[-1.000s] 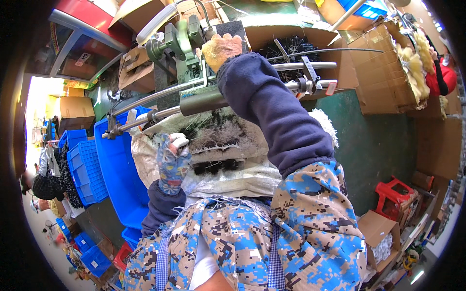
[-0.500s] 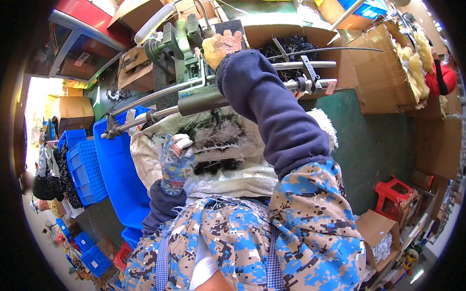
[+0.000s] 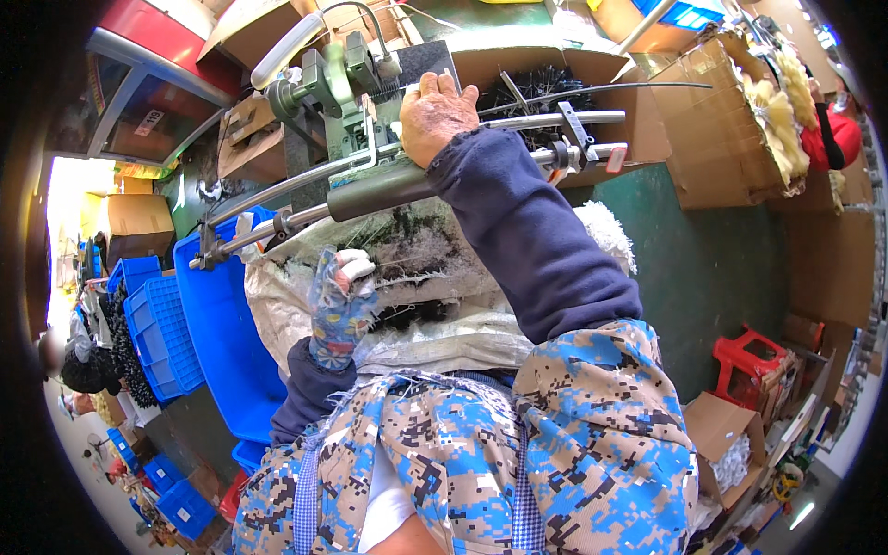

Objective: The person removes excess flash material from plastic brush components using a trimming machine and by hand, cleaning the components.

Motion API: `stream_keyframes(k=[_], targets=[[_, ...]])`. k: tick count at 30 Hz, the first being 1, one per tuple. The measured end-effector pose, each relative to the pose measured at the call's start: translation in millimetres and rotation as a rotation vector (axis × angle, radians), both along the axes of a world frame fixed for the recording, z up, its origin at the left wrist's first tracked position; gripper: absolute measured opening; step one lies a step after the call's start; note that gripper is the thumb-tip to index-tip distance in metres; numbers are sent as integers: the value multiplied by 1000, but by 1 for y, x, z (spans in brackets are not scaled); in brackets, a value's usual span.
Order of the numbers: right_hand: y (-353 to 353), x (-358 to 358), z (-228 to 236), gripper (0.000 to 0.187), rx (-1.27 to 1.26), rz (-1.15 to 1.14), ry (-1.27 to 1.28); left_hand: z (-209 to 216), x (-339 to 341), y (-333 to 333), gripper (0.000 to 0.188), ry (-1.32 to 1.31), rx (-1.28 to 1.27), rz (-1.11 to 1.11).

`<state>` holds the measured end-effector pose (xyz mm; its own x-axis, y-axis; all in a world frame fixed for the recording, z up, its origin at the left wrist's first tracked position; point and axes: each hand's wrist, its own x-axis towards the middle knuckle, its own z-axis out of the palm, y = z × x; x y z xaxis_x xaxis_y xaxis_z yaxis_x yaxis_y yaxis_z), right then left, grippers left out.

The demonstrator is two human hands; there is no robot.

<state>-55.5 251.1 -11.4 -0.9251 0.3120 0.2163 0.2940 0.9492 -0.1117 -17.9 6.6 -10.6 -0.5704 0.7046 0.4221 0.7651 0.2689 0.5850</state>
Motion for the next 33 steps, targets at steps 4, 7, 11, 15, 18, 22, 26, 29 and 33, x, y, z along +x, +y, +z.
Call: stream_keyframes(k=[4,7,11,15,18,22,26,29,33], targets=[[-4,2,7,36,-90,-52,35,-2,3,-10,25,-85,21,8],[-5,3,9,39,-109,-29,34,-3,5,-18,25,-198,17,79],[-6,2,12,41,-124,-31,32,-2,7,-14,28,-173,12,11],[-4,1,12,41,-107,-18,-59,-2,6,-7,26,-139,30,-29],[-8,-1,13,40,-122,-19,-92,-2,5,-8,24,-46,-2,-42],[-22,-11,10,40,-104,-20,-75,-2,10,-12,25,-250,-15,2],[-38,-22,8,41,-143,26,-85,-2,11,-13,27,-265,-15,48],[-58,-29,2,23,-58,6,111,-2,8,-12,25,-6,7,-2],[-48,-24,4,26,-80,51,-11,1,7,-14,25,7,-6,8]])
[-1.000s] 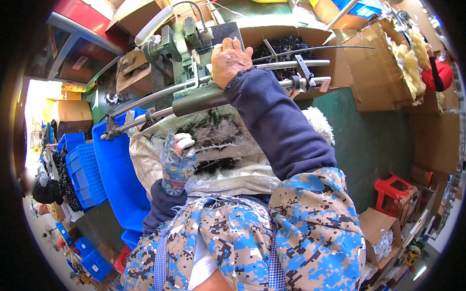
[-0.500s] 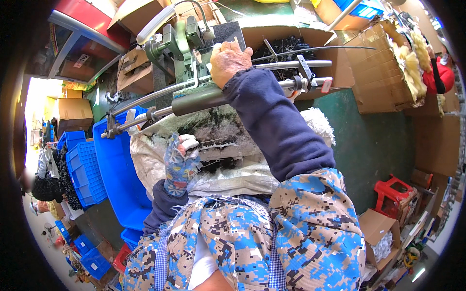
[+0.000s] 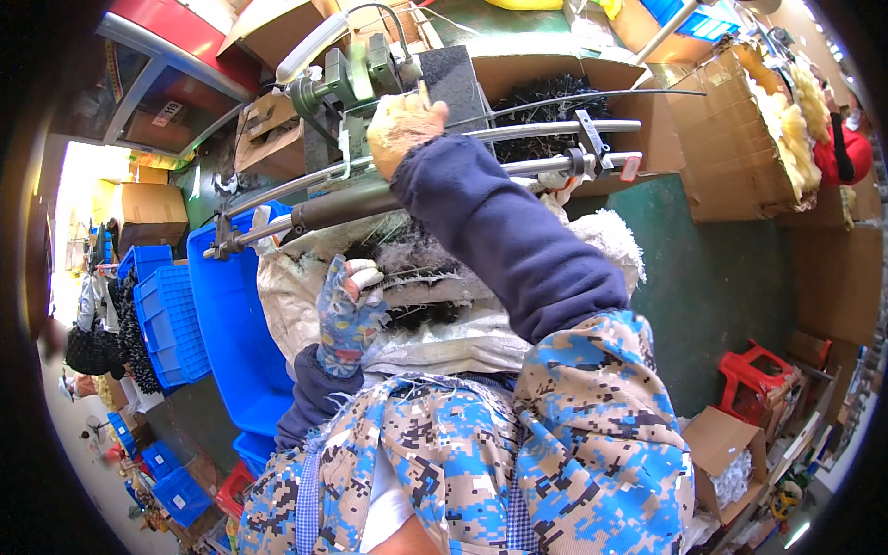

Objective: The person removes excess flash material from plastic brush components using a trimming machine and by hand, cleaning the components.

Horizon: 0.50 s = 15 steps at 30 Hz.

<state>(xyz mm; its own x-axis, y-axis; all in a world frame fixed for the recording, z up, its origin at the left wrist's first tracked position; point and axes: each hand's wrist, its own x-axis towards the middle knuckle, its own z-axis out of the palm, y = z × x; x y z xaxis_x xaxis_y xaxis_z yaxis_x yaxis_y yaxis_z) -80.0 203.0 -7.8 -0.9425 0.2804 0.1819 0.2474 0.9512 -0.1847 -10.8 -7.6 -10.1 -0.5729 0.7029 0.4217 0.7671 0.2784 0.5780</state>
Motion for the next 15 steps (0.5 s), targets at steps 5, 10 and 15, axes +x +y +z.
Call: stream_keyframes(k=[5,10,15], targets=[[42,21,8,32,122,-31,-131,-5,-3,-11,21,-162,38,86],[81,20,40,25,91,-137,-66,-1,-6,-10,21,-194,-5,129],[107,-9,-6,17,117,-38,-327,0,-10,-3,23,-93,35,106]])
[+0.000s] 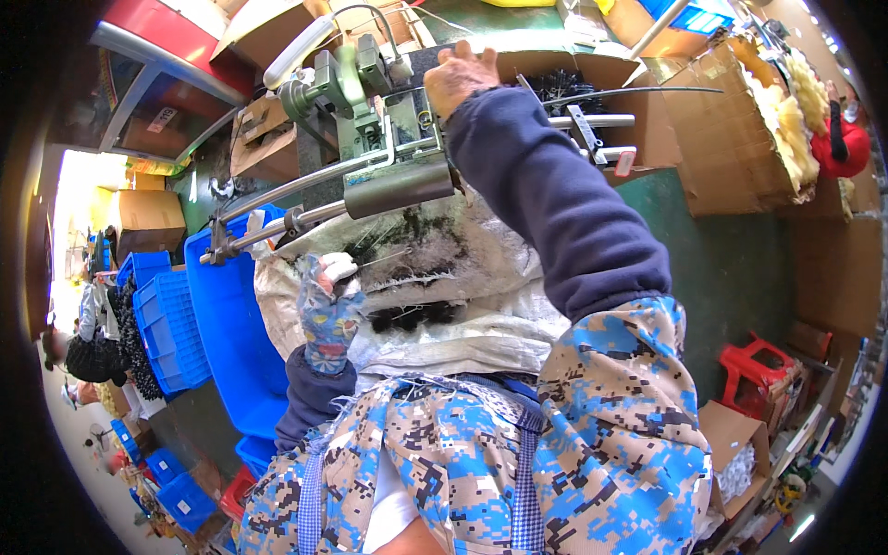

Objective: The person removes excess flash material from plastic brush components using a trimming machine and by hand, cleaning the components.

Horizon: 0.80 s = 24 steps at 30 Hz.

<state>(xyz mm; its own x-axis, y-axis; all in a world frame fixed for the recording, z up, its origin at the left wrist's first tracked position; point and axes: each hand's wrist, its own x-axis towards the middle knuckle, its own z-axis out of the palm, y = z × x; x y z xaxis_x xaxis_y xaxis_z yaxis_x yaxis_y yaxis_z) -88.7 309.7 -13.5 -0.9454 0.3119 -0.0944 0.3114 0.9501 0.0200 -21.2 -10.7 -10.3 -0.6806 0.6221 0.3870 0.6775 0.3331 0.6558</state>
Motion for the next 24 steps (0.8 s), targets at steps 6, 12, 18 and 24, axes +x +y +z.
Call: stream_keyframes(k=[6,12,18,24], targets=[[53,34,39,14,386,-204,363,-9,-13,-29,22,-1,19,243],[-122,97,45,25,-467,590,617,-1,-7,5,25,-128,112,88],[-116,103,40,21,-869,360,412,-14,2,6,33,-890,470,103],[-56,24,36,15,-219,155,393,-67,-9,0,47,376,-620,6]])
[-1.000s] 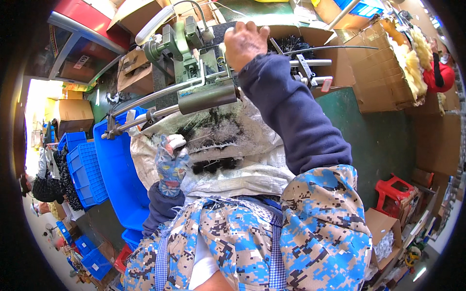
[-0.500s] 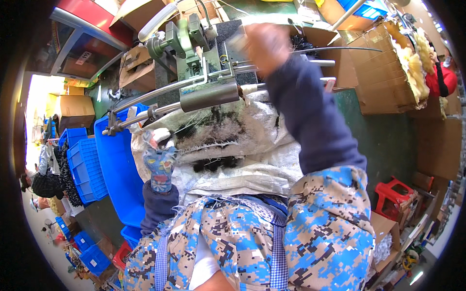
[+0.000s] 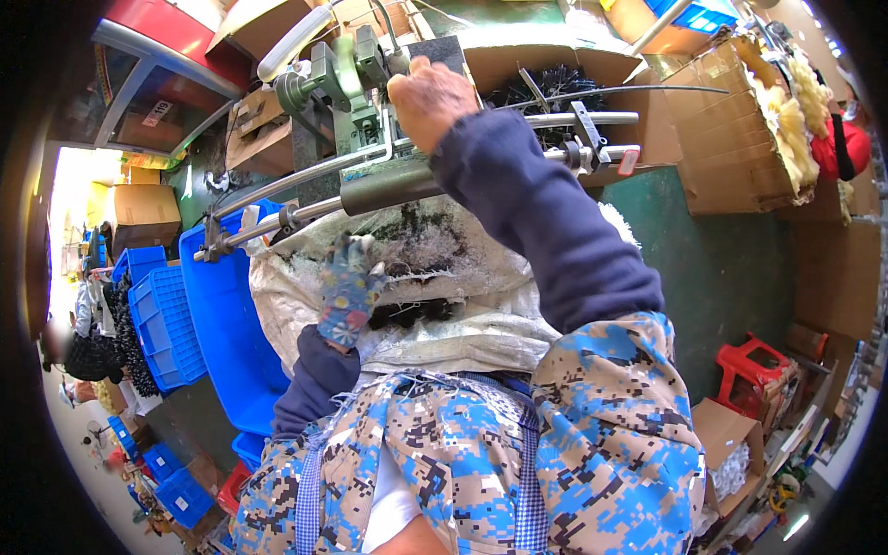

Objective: The person removes excess flash material from plastic brush components using a trimming machine and by hand, cleaning the components.

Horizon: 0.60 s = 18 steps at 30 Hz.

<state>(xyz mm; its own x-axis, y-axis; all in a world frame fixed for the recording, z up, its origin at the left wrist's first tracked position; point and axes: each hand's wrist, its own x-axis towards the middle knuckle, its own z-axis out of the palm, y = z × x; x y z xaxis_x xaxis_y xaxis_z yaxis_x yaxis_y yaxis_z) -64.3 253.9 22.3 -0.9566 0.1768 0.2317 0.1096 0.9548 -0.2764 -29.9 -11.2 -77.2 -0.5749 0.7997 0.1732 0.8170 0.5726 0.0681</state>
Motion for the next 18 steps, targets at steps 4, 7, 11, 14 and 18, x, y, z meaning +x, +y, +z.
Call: stream_keyframes(k=[4,7,11,14,18], targets=[[8,-28,-17,23,74,-114,-207,-16,-2,12,47,-74,-36,63],[0,-31,-12,21,84,-108,-220,-37,-11,3,44,-219,95,122],[2,-31,-17,20,102,-99,-215,-29,-10,2,43,-171,220,143],[4,-33,-23,20,111,-57,-188,-24,-14,4,44,-92,129,98],[2,-33,-23,19,99,-26,-180,-15,-18,8,49,-172,-11,144]])
